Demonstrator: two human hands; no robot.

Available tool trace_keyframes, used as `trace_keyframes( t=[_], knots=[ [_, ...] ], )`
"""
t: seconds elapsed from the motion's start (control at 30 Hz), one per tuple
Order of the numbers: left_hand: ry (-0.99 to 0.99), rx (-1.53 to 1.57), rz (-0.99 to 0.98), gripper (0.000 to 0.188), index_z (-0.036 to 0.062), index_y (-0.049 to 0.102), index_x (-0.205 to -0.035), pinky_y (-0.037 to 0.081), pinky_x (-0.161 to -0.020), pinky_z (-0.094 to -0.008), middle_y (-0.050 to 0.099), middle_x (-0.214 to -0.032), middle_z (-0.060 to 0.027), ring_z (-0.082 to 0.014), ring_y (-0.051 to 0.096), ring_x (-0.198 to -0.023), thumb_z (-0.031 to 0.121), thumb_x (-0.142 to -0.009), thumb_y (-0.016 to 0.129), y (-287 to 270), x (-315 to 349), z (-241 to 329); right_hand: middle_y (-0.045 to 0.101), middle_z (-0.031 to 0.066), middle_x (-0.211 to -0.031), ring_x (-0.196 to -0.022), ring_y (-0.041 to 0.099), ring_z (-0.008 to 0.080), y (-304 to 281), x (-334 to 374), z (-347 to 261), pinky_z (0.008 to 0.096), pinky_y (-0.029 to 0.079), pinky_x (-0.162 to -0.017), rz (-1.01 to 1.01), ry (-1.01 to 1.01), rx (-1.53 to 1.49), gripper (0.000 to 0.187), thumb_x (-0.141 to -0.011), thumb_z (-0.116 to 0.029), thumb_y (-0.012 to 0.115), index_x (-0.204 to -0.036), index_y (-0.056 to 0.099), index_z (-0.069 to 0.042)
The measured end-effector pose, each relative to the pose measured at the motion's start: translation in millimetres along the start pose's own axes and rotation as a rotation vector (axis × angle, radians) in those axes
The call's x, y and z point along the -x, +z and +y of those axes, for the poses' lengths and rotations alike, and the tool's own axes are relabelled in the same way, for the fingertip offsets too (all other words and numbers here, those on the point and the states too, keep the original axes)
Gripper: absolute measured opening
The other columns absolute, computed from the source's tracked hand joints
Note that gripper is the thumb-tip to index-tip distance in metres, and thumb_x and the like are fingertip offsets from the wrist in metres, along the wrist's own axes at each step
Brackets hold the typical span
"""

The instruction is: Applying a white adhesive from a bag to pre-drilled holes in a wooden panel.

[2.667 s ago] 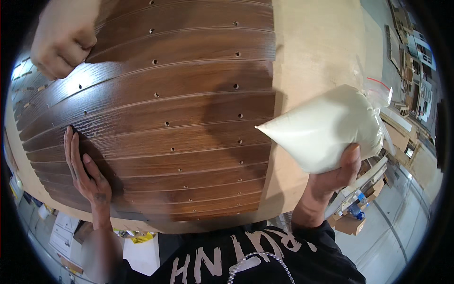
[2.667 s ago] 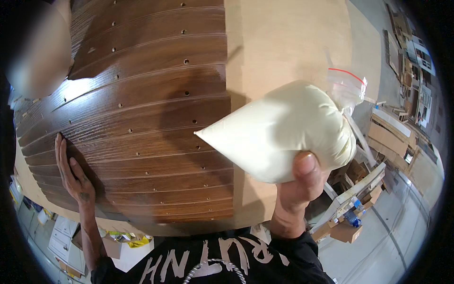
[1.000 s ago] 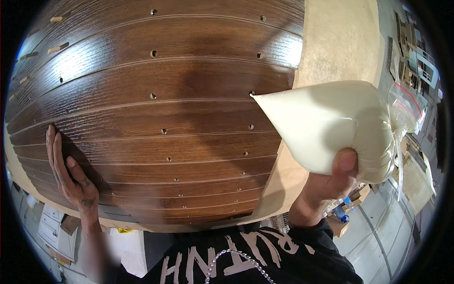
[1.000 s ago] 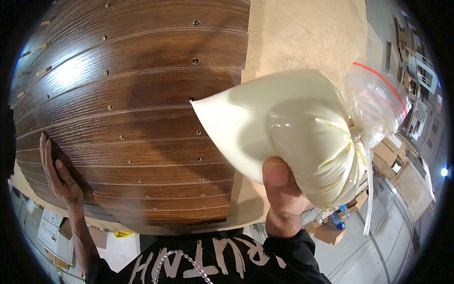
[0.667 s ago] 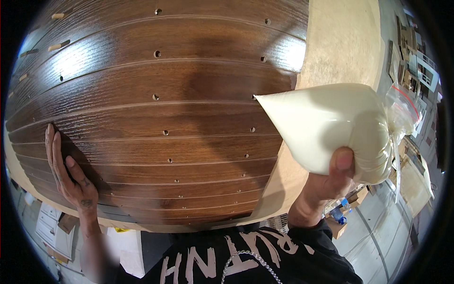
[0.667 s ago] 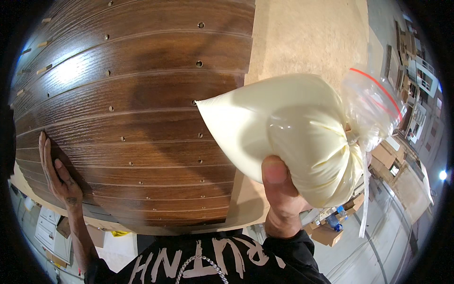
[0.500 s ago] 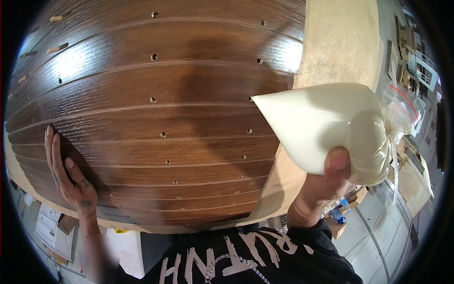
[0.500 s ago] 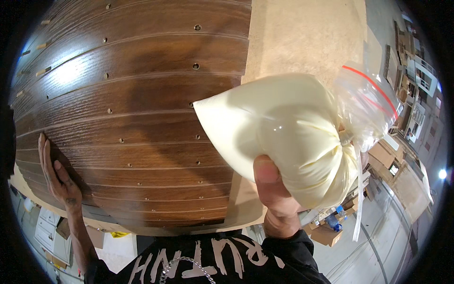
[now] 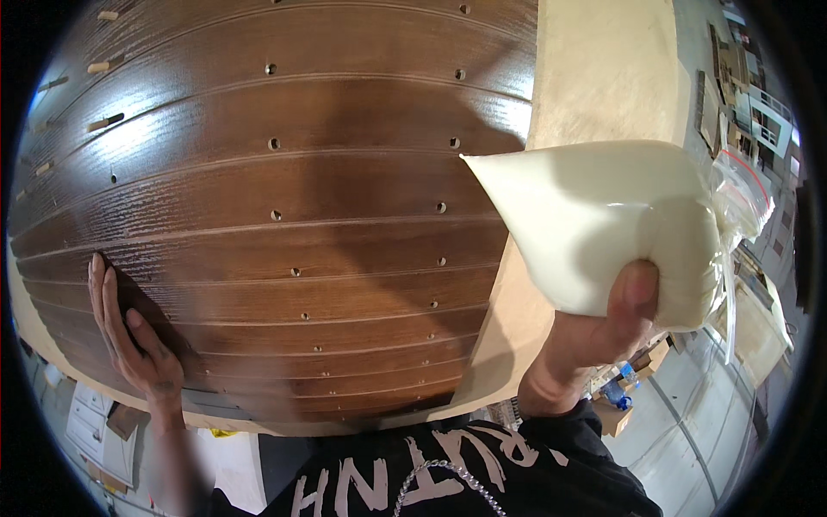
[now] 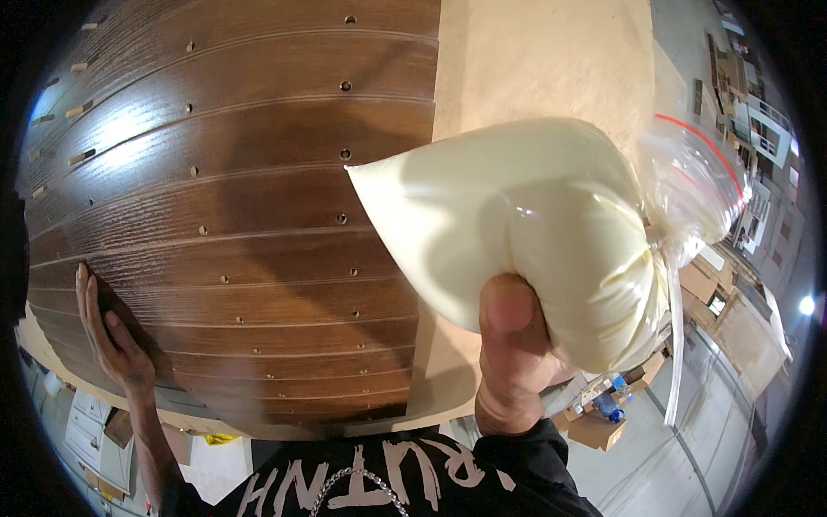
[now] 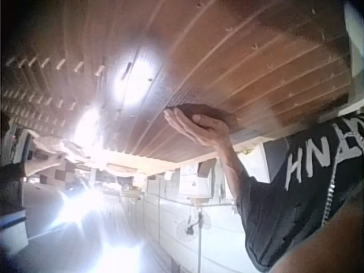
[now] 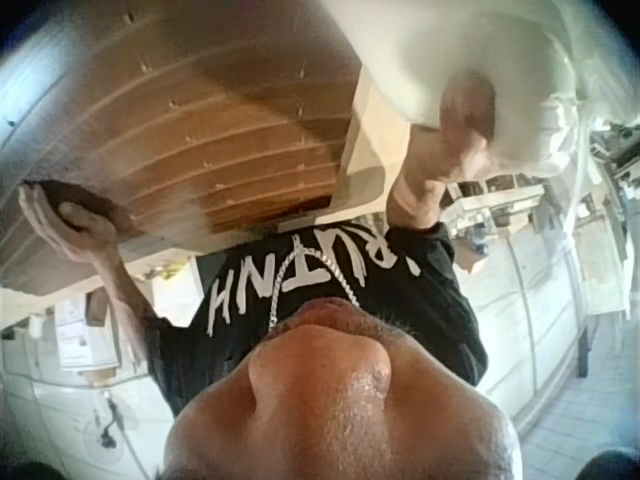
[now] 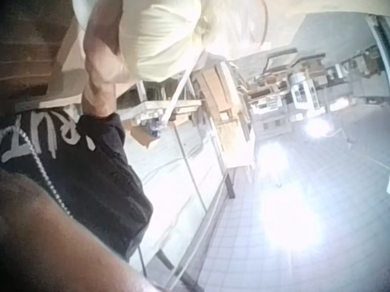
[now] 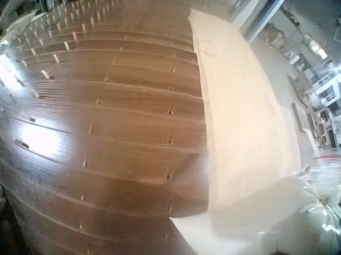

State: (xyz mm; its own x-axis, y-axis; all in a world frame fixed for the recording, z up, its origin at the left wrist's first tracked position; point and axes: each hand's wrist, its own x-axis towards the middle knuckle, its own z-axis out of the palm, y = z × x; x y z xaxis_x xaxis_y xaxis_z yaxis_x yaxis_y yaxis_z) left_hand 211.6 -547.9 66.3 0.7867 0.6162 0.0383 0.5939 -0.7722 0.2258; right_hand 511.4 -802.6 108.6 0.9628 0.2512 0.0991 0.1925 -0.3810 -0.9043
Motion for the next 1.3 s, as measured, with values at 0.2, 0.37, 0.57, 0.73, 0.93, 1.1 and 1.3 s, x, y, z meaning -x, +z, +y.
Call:
trace_keyframes(
  t=[0.2, 0.37, 0.57, 0.73, 0.93, 1.1, 1.3],
  knots=[
    [-0.005, 0.024, 0.0, 0.042, 0.0057, 0.042, -0.141, 0.025, -0.116, -0.0456, 0.039, -0.148, -0.0131, -0.0302, 0.032, -0.14, 0.024, -0.104, 0.03, -2, 0, 1, 0.061, 0.0091, -0.114, -0.103, 0.059, 0.0219, 7, -8, -3, 0.0366, 0.048, -0.091, 0.03, 0.042, -0.022, 0.071, -0.074, -0.049, 0.079, -0.121, 0.058, 0.001],
    [-0.005, 0.005, 0.02, 0.042, -0.0003, 0.046, -0.136, 0.028, -0.115, -0.0481, 0.044, -0.144, -0.0167, -0.0336, 0.036, -0.137, 0.023, -0.104, 0.031, 3, -2, 5, 0.062, 0.0097, -0.115, -0.101, 0.061, 0.0227, 7, -10, 4, 0.0356, 0.049, -0.09, 0.001, 0.011, -0.054, 0.066, -0.075, -0.039, 0.081, -0.122, 0.058, 0.001],
    [0.01, 0.006, 0.008, 0.043, 0.0016, 0.044, -0.138, 0.027, -0.115, -0.0469, 0.042, -0.145, -0.0156, -0.0325, 0.035, -0.138, 0.024, -0.104, 0.03, -2, -3, 4, 0.061, 0.0094, -0.118, -0.106, 0.059, 0.0231, 10, -13, 8, 0.036, 0.048, -0.092, -0.066, -0.012, -0.08, 0.066, -0.076, -0.035, 0.081, -0.125, 0.056, 0.001],
    [0.008, 0.044, 0.02, 0.043, 0.0024, 0.044, -0.138, 0.026, -0.116, -0.0455, 0.041, -0.146, -0.0155, -0.0319, 0.034, -0.139, 0.024, -0.104, 0.032, -1, -8, 6, 0.058, 0.011, -0.122, -0.108, 0.058, 0.0237, 10, -11, 7, 0.038, 0.049, -0.092, 0.006, -0.04, -0.131, 0.063, -0.082, -0.033, 0.075, -0.13, 0.051, 0.001],
    [0.059, 0.04, 0.064, 0.039, -0.0034, 0.048, -0.133, 0.029, -0.113, -0.0486, 0.047, -0.141, -0.0182, -0.0348, 0.039, -0.135, 0.015, -0.102, 0.033, -12, -10, 12, 0.055, 0.0156, -0.119, -0.108, 0.059, 0.026, -20, -22, -40, 0.0373, 0.053, -0.089, 0.225, 0.2, -0.423, 0.059, -0.093, -0.042, 0.055, -0.128, 0.046, 0.004],
    [0.097, 0.073, 0.099, 0.037, -0.004, 0.05, -0.131, 0.03, -0.112, -0.0488, 0.048, -0.14, -0.0184, -0.0356, 0.042, -0.133, 0.009, -0.099, 0.036, -13, -8, 18, 0.043, 0.0131, -0.133, -0.107, 0.056, 0.0308, -86, -10, -51, 0.0318, 0.053, -0.057, -0.306, 0.665, -1.703, 0.056, -0.086, -0.032, 0.064, -0.135, 0.046, -0.013],
    [0.132, 0.108, 0.185, 0.037, -0.004, 0.051, -0.129, 0.031, -0.112, -0.0479, 0.048, -0.139, -0.0185, -0.0361, 0.042, -0.132, 0.005, -0.095, 0.04, -22, -4, 19, 0.047, 0.0156, -0.125, -0.095, 0.06, 0.0337, -138, 79, -91, 0.0338, 0.053, -0.054, -0.368, 0.765, -2.073, 0.06, -0.091, -0.055, 0.051, -0.135, 0.047, -0.015]
  ],
)
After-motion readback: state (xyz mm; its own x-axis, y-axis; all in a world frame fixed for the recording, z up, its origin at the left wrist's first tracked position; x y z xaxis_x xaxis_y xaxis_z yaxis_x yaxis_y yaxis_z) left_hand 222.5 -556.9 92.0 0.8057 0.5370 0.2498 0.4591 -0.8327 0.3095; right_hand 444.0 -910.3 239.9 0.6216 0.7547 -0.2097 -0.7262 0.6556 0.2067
